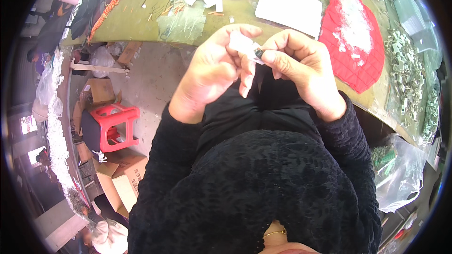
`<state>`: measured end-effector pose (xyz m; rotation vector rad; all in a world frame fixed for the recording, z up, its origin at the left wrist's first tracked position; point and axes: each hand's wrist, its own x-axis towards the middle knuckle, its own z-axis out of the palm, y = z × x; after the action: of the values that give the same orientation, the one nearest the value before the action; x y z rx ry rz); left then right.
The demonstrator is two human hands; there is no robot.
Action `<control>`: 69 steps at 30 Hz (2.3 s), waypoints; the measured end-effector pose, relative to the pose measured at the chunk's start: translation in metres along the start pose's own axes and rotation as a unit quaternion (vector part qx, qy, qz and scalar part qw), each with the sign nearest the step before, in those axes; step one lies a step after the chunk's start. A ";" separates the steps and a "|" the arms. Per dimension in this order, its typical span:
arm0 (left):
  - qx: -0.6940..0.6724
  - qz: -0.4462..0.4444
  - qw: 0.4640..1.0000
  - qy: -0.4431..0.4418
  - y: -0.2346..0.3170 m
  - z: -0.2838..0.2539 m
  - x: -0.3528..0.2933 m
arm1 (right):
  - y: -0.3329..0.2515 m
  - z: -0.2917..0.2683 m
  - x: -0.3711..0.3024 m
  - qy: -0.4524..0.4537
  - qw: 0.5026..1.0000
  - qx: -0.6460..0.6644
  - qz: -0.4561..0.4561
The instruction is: The person assembles small white plastic electrical components by inserting metal pins and attaching metal rings. They handle each component one at a time, aligning parts by hand and placing finished units on the table.
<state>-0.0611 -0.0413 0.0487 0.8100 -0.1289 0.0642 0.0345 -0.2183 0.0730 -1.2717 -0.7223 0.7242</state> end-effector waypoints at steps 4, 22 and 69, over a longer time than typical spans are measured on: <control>0.127 0.057 0.986 0.095 -0.009 0.012 -0.011 | -0.001 0.010 -0.008 0.025 0.998 -0.055 -0.033; 0.091 0.083 0.980 0.156 -0.034 0.031 -0.004 | 0.020 0.012 -0.023 0.105 0.986 -0.088 -0.092; -0.097 -0.078 0.986 0.115 -0.007 -0.049 0.039 | 0.033 -0.076 0.131 0.048 0.797 -0.587 -0.130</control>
<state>-0.0168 -0.0103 0.0153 0.6100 0.1448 -0.0024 0.1701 -0.1505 0.0390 -2.2325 -1.3140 -0.1287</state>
